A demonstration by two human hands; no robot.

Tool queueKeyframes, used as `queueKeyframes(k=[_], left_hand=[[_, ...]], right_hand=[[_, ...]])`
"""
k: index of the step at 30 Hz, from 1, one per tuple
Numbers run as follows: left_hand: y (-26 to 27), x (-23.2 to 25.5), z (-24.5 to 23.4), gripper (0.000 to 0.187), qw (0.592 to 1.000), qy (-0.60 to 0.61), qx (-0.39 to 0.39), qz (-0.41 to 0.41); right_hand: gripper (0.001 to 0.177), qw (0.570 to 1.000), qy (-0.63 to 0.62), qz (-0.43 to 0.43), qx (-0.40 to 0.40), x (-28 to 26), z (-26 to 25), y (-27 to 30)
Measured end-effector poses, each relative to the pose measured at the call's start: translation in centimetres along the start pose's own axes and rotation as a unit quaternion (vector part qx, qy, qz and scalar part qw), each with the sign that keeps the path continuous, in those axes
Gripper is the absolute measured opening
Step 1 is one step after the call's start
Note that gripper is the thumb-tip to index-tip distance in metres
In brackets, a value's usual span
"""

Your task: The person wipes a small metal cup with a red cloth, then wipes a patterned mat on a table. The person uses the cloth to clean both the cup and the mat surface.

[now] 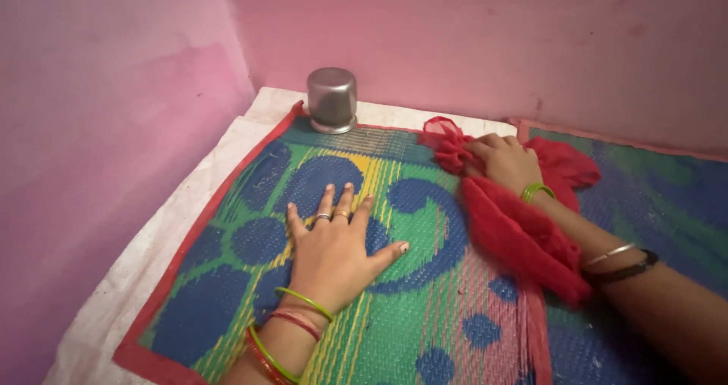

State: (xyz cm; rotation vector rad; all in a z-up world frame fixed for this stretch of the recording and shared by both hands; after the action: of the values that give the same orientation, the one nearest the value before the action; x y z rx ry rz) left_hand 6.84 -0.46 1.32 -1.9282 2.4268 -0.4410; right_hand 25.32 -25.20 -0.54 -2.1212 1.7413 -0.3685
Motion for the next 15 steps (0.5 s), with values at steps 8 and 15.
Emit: queueKeyframes(k=[8, 15], left_hand=[[-0.1, -0.1, 0.0, 0.093, 1.000, 0.000, 0.016, 0.003], [0.0, 0.0, -0.1, 0.093, 1.000, -0.006, 0.016, 0.004]], right_hand=[[0.039, 0.987, -0.077, -0.143, -0.022, -6.9, -4.1, 6.4], [0.041, 0.979, -0.118, -0.158, -0.048, -8.7, -3.8, 6.0]])
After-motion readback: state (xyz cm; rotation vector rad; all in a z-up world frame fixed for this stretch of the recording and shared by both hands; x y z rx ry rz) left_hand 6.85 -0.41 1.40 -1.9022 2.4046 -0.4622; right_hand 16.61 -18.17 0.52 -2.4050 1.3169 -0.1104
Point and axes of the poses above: each hand's wrist, its own y-axis away from the middle knuckle, its own z-axis out of the palm, x = y × z, the point moved 7 cm from there along -y, towards the middle knuckle, and after that the axes turned 10 degrees about z, right-handed, at the moved point
